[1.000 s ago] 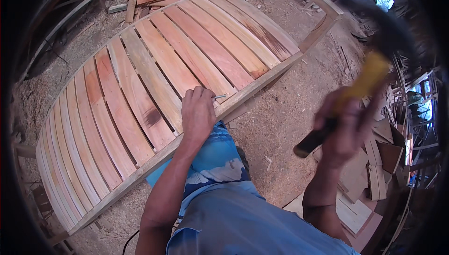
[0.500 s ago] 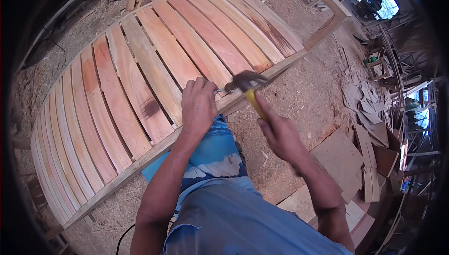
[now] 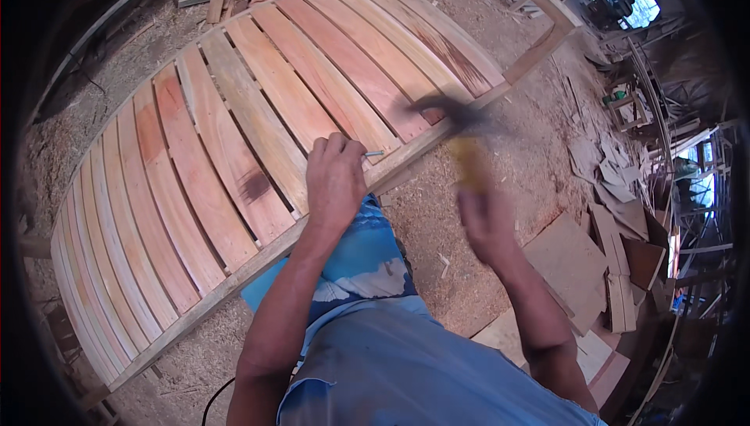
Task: The person hammers nails into wooden slats to secure them to a chair frame.
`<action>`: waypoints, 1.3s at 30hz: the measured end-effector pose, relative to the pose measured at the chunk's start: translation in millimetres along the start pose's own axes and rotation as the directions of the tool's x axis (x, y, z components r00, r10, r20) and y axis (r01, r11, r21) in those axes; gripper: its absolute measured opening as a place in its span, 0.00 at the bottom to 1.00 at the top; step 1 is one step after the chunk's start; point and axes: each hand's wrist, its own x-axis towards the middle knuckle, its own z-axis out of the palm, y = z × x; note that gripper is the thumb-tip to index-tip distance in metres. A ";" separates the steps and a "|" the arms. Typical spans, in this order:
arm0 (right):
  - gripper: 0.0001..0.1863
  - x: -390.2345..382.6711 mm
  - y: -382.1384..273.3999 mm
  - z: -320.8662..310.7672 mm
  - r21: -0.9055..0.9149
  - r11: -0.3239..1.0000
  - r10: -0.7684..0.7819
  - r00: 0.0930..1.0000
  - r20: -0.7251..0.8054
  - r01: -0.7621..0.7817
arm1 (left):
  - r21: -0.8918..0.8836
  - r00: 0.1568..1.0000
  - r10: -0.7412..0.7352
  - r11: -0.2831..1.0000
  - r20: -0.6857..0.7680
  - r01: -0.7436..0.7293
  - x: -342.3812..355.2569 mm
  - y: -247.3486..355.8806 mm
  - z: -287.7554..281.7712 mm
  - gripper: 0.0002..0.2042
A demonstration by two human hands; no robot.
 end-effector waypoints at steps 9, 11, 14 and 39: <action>0.36 43.9 13.7 -2.1 -0.318 0.869 0.354 0.925 -0.138 -0.380 | 0.004 0.992 -0.033 0.999 -0.121 0.034 -2.3 -8.2 -8.8 0.05; 0.33 58.7 50.6 -10.5 -0.653 0.745 0.077 0.991 -0.113 -0.132 | 0.015 0.995 -0.076 0.997 -0.065 0.078 1.3 -13.1 -4.2 0.05; 0.29 83.7 72.3 3.0 -0.867 0.491 0.124 0.992 -0.028 -0.086 | 0.063 0.997 -0.040 0.997 -0.061 0.044 2.5 -19.2 -2.3 0.08; 0.31 87.5 112.4 81.4 -0.842 0.464 -0.013 0.949 -0.316 -0.274 | 0.046 0.968 0.095 0.993 0.231 -0.108 33.6 -152.1 -105.6 0.09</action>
